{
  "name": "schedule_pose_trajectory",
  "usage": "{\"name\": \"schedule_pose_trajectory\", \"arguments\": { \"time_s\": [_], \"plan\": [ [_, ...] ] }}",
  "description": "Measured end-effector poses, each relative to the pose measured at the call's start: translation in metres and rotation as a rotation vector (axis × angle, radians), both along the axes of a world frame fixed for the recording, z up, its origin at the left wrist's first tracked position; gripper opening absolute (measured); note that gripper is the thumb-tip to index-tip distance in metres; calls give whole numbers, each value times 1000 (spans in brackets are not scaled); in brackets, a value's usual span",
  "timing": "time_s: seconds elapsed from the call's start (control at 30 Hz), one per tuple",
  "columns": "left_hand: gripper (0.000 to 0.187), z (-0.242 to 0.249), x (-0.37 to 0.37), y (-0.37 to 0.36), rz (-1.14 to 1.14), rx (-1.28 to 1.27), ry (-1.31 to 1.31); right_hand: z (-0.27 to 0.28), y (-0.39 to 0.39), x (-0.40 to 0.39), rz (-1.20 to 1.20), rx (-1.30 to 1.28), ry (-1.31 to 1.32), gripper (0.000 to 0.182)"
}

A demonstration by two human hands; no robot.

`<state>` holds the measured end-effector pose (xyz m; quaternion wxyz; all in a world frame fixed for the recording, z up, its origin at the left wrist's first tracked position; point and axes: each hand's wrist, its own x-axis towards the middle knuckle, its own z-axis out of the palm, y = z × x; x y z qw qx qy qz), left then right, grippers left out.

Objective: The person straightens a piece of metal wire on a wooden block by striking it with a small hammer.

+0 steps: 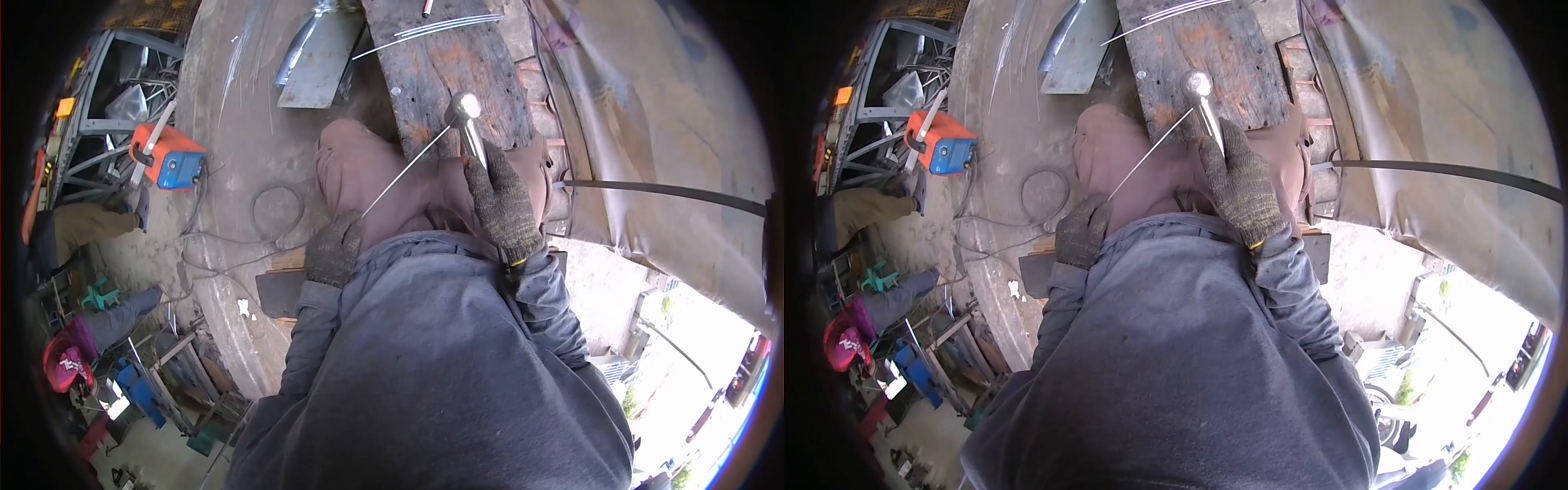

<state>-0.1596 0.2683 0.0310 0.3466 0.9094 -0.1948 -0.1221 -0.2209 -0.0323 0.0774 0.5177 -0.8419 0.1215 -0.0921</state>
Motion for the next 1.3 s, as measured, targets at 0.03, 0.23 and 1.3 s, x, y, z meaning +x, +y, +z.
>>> {"name": "schedule_pose_trajectory", "arguments": {
  "time_s": [0.03, 0.23, 1.3],
  "plan": [
    [25, 4, -2, 0, 8, 28, 19, 5, 4, -1, -2, 3, 8, 36],
    [24, 2, -2, 2, -24, 22, -16, 48, 17, 6, -228, 119, 121, 34],
    [23, 4, -13, 15, 60, 28, 28, 17, 22, 10, -111, 27, 175, 40]
  ]
}}
